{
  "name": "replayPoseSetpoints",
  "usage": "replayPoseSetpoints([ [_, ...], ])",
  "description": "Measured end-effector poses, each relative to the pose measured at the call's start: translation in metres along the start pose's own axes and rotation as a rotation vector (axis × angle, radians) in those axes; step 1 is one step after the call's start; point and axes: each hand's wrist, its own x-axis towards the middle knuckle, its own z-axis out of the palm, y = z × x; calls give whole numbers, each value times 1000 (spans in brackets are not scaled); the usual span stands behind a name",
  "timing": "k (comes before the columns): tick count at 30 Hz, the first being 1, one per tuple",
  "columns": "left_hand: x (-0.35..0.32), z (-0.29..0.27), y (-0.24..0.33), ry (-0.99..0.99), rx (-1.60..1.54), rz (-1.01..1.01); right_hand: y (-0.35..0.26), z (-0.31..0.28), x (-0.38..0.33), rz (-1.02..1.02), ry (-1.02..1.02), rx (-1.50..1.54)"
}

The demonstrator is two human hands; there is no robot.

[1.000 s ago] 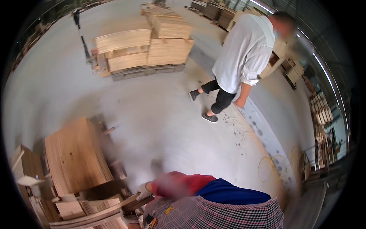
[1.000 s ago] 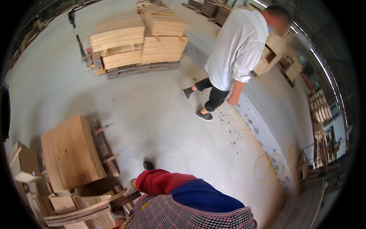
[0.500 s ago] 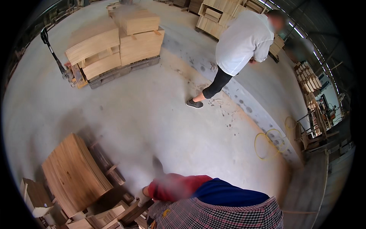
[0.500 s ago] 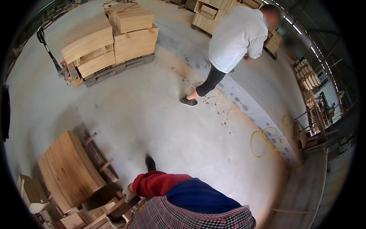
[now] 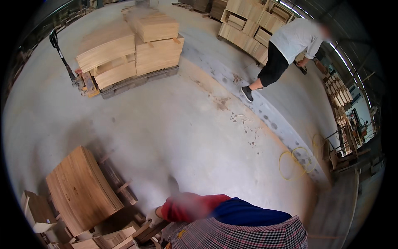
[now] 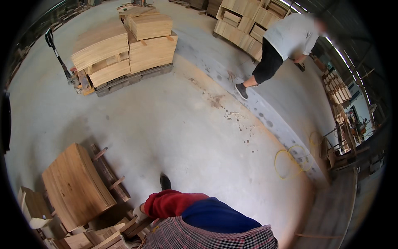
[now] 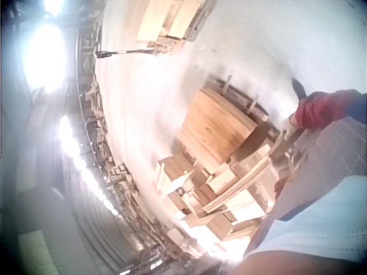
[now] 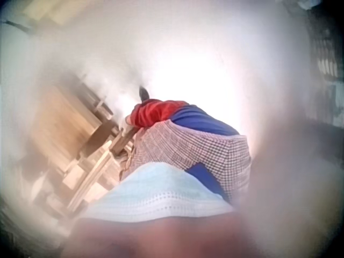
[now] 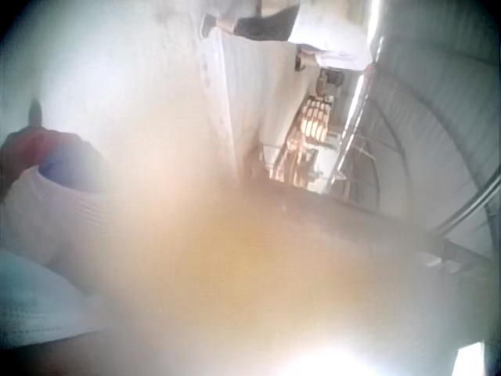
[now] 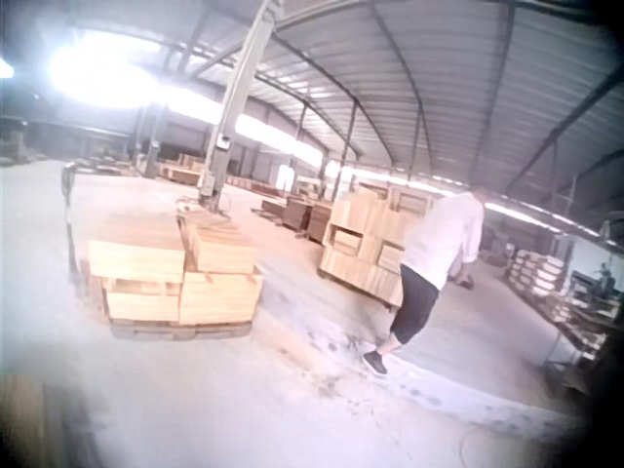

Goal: The person picks up thin wooden strips and long boards from a stack, places boards on a work surface, uses a machine to process wooden panels, and measures a panel with a tape measure.

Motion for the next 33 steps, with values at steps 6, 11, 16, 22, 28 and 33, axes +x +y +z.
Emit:
replayPoseSetpoints([
  [6, -7, 8, -15, -93, -31, -9, -9, -15, -38, -55, 97, -91],
  [11, -21, -3, -17, -206, -161, 31, -55, -37, -58, -185, 120, -655],
  [16, -26, 6, -16, -48, -421, -80, -68, -29, -49, -194, 115, -650],
  [22, -47, 24, -11, 121, -581, -2, -75, -6, -60, -137, 224, -887],
  [28, -51, 17, 46, 94, -687, 246, -50, -10, -71, -214, 259, -873],
  [33, -20, -37, 75, 243, -698, 256, -42, -10, -66, -257, 211, -859],
])
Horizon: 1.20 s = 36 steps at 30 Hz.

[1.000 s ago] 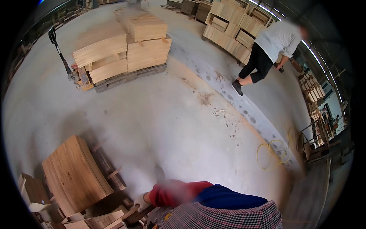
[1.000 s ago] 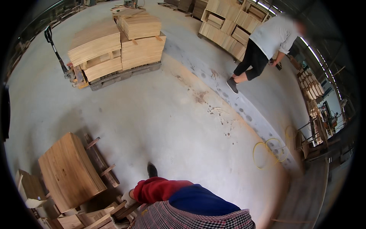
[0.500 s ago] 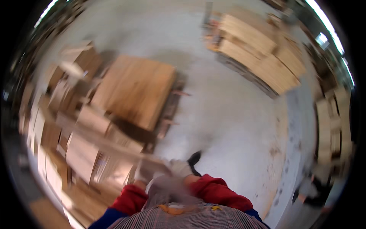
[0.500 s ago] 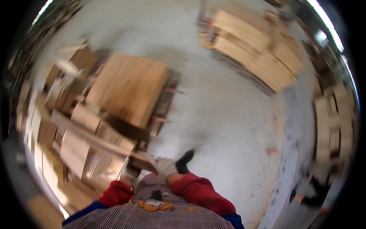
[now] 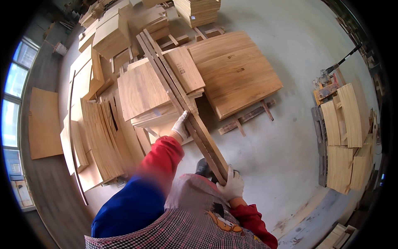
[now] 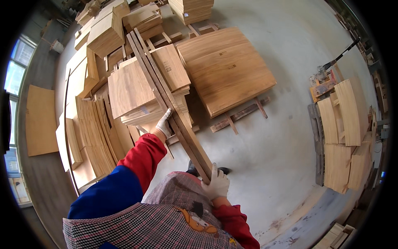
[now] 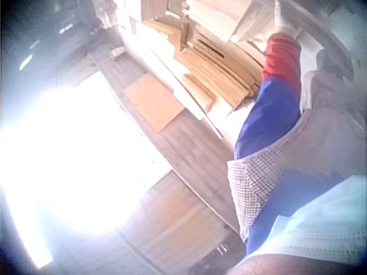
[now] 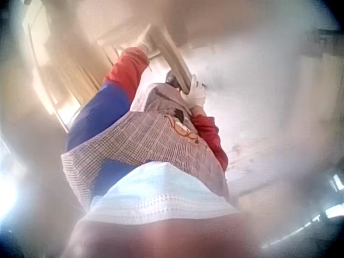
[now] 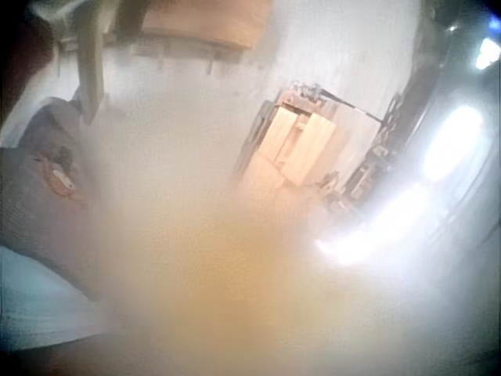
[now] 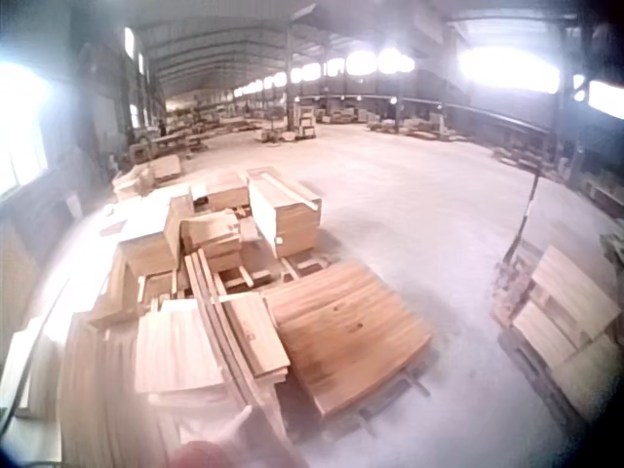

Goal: The person picks up thin wooden strips and long boards from a stack, places boards on a work surface, uses a machine to process wooden panels, and measures a panel with a tape measure.

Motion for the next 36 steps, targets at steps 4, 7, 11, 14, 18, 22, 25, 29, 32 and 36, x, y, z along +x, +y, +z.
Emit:
replayPoseSetpoints([
  [4, 15, -7, 3, 8, 52, -49, 0, -6, 4, 21, -37, 36],
  [7, 14, -6, 3, -26, 53, -20, -3, -7, 7, 40, -70, 50],
  [11, 19, -9, 5, -33, 19, -36, 2, 3, 4, -13, 45, -9],
  [14, 20, -15, 6, -56, -7, -34, -1, -5, 7, -3, -10, 68],
  [18, 13, -10, 5, -27, -99, -36, 21, 0, 11, 68, -112, 456],
  [22, 1, -9, 11, -43, -218, -52, 38, 2, 20, 166, -321, 751],
  [25, 0, -14, 11, -87, -226, -4, 38, 1, 21, 220, -402, 887],
  [29, -4, 6, 13, 144, -67, 64, 45, 12, 18, 178, -299, 814],
  [32, -2, 11, 14, 322, 197, 192, 40, 2, 21, 180, -285, 709],
  [36, 3, 17, 21, 411, 233, 138, 31, -13, 22, 85, -239, 677],
])
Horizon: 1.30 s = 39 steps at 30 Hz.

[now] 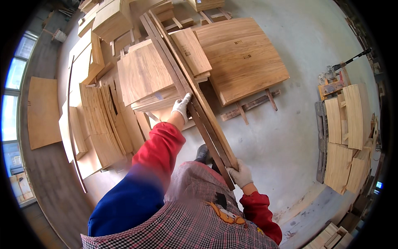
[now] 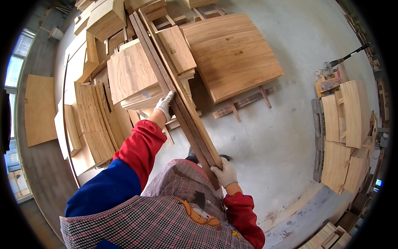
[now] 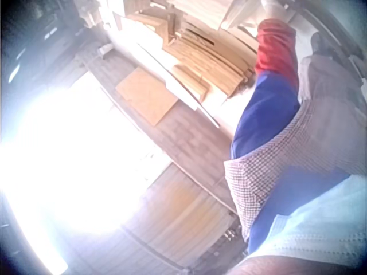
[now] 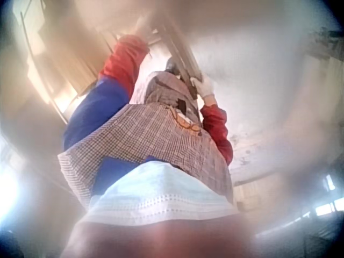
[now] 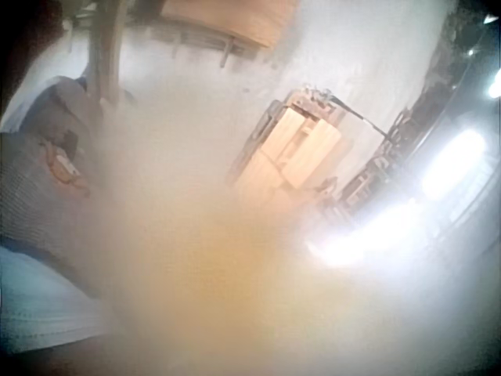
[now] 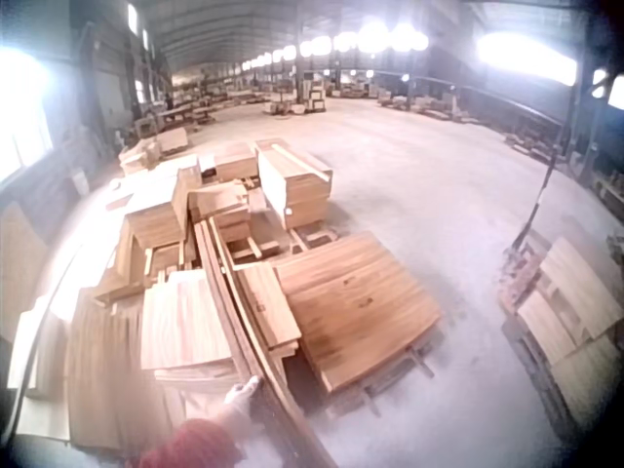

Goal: The person picks up thin wooden strips and long boards from a stack, places boards on a work surface, uses a machine to process wooden panels, and measures a panel with a tape measure.

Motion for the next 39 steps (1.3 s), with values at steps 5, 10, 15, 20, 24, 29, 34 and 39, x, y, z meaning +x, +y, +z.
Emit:
replayPoseSetpoints([
  [5, 26, -17, -6, -237, -229, -144, 10, -1, 0, -9, -62, 251],
  [10, 10, -9, 2, -219, -181, -133, 14, -3, 5, -16, -174, 462],
  [15, 8, -8, 6, -239, -210, -123, 9, -3, 8, 12, -178, 367],
  [20, 8, -5, 9, -308, -206, -107, 19, 0, 11, 43, -226, 376],
  [24, 3, -3, 13, -276, -161, -94, 21, 4, 11, 35, -199, 420],
  [29, 5, -4, 13, -269, -142, -96, 31, 0, 13, 84, -263, 409],
  [34, 7, -3, 16, -271, -170, -120, 28, -1, 14, 67, -231, 380],
  [39, 18, -10, 13, -297, -204, -115, 8, -16, 6, 237, -311, 374],
])
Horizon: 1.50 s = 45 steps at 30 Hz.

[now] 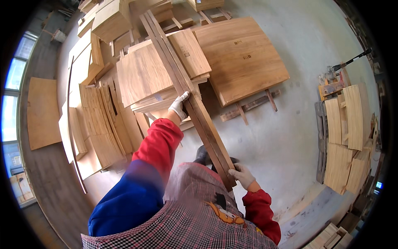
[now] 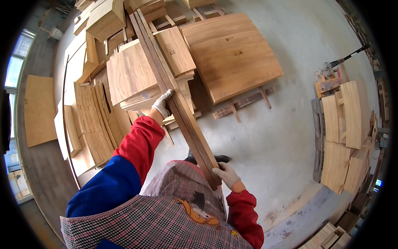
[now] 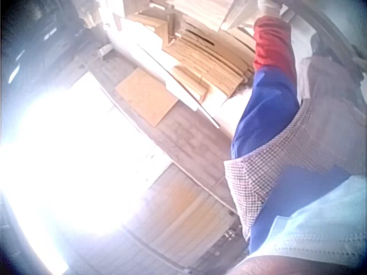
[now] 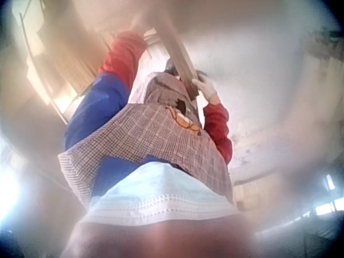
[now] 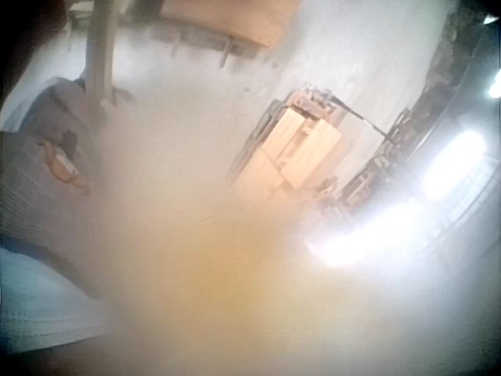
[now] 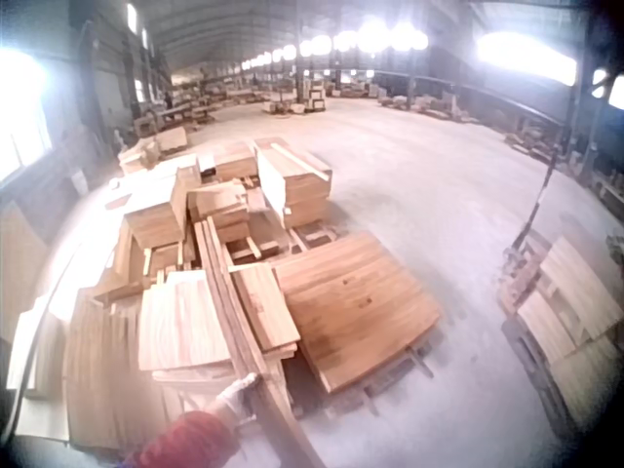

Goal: The person picks up thin wooden strips and long boards from a stack, places boards on a work surface, uses a machine to process wooden panels, and measures a panel with a tape measure.

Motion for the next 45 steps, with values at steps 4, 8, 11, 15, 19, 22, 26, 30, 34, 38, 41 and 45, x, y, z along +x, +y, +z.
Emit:
replayPoseSetpoints([
  [4, -1, 4, -1, -34, 3, 3, 5, -6, -3, 34, -24, 74],
  [8, 4, -1, 1, 7, 25, 0, 7, -8, -5, 40, -47, 74],
  [11, 7, -1, 2, 5, 23, 1, 10, -10, -7, 52, -45, 82],
  [15, 3, 2, 2, 3, 12, -4, 14, -9, -7, 51, -26, 67],
  [19, -7, 11, 3, 21, 34, -19, 26, -8, -2, -5, -7, 18],
  [22, -7, 12, 2, 24, 36, 50, 32, -9, 1, 9, -40, -28],
  [26, 31, -27, 20, 118, -38, 242, 23, -8, -6, 0, 42, 15],
  [30, 18, -48, 75, 237, 97, 151, 17, -13, -7, -33, 90, 17],
  [34, -9, -59, 75, 342, 344, 47, 29, -10, 0, -58, 59, 30],
  [38, -33, -48, 46, 296, 301, 226, 28, -3, -1, -15, 38, 34],
  [41, -27, -65, 60, 336, 264, 360, 17, 3, -8, 10, 31, 60],
  [45, -37, -44, 57, 993, 1129, 957, 29, -1, -11, -9, -4, 111],
])
